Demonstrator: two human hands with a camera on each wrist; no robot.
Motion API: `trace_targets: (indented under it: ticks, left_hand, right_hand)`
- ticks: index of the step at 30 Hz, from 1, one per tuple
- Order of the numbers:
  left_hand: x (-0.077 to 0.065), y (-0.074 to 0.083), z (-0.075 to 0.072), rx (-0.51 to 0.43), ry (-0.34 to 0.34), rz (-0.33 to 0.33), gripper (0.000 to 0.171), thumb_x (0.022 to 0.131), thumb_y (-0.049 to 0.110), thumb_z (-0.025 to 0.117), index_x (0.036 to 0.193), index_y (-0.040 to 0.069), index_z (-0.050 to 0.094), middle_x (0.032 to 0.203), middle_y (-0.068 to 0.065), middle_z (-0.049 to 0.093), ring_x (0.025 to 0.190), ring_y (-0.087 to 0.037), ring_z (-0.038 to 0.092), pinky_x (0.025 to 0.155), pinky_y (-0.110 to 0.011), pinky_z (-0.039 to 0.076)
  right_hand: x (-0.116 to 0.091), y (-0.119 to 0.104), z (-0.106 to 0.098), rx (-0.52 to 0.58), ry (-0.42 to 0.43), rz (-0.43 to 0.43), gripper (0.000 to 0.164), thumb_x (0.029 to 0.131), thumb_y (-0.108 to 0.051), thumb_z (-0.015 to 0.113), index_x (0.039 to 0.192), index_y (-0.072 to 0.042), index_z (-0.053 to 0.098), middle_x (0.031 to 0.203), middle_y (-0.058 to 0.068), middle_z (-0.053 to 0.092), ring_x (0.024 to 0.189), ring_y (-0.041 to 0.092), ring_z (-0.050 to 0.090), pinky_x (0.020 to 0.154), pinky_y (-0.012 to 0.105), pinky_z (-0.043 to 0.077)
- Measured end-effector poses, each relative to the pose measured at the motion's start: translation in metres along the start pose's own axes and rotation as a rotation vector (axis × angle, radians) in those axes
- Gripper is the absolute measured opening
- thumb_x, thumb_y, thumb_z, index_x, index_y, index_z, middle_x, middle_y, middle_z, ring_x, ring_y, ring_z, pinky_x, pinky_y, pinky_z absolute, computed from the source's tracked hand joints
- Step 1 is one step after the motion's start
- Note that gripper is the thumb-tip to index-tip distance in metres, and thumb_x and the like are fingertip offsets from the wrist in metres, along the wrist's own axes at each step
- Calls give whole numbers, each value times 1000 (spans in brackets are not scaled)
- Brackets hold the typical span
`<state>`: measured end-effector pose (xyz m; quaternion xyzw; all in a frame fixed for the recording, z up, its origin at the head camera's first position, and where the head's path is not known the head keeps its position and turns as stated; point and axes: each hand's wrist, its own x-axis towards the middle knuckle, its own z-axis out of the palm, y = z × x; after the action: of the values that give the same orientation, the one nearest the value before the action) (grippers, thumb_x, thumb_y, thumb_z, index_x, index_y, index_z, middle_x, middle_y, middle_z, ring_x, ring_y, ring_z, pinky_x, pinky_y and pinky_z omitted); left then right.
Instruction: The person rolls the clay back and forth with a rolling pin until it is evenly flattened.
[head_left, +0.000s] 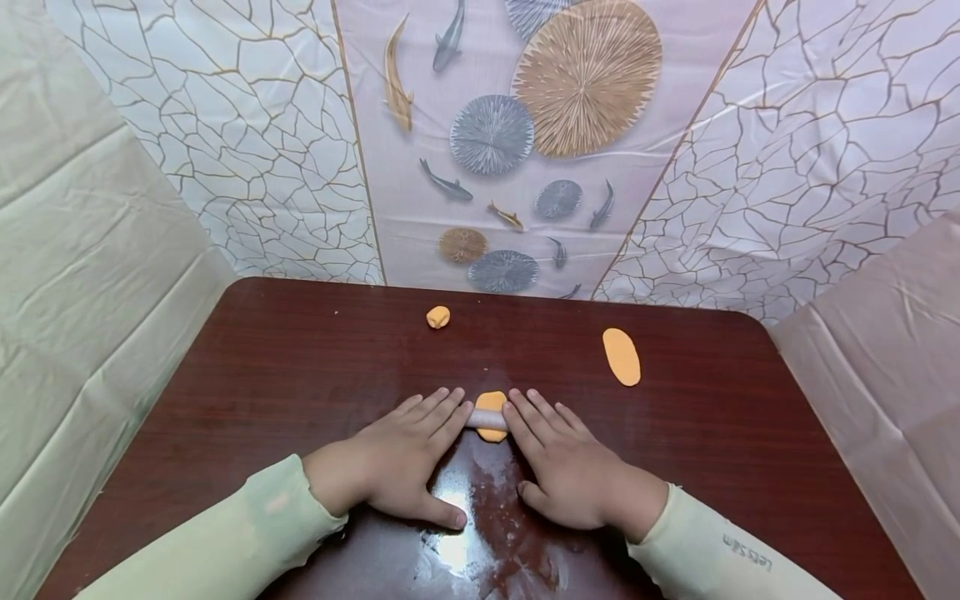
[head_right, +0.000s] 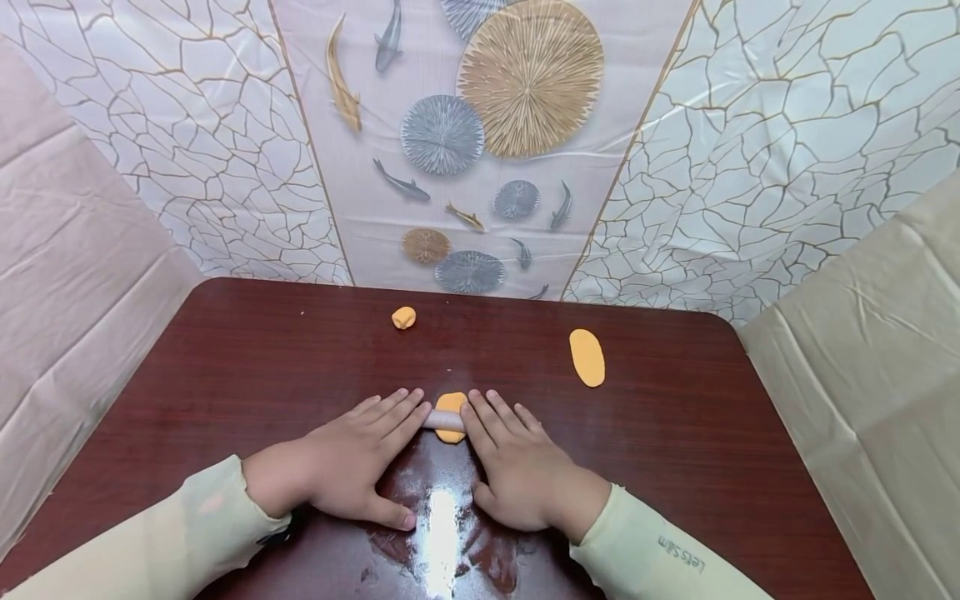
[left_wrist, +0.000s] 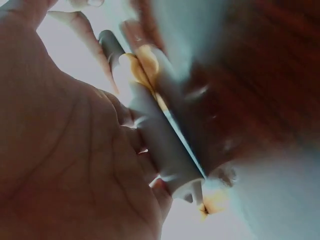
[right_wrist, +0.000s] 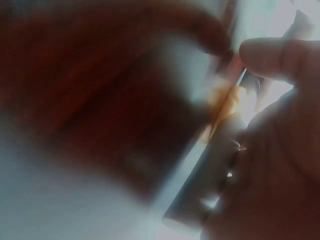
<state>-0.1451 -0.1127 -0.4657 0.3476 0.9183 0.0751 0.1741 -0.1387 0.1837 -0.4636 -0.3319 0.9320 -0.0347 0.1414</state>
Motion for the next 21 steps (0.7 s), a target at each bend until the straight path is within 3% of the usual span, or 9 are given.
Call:
trace_targets:
  ticks: [7,21]
  left_hand:
    - [-9,4,-1,-61,16,6,132,91,93,62,182,11,13,191,-11,7,178,-32,7,143,-57,15]
    - [-23,17,-4,-41,56,14,124,94,85,67,180,6,25,189,-16,21,176,-35,21,141,-54,28]
  right_hand:
    - [-11,-6,0,18,-3,-19,96,108,-43,64,182,-10,12,192,10,3,178,38,7,140,67,20]
    - [-28,-13,0,40,-10,-40,93,108,-40,64,182,-15,14,192,4,6,178,34,11,139,66,22]
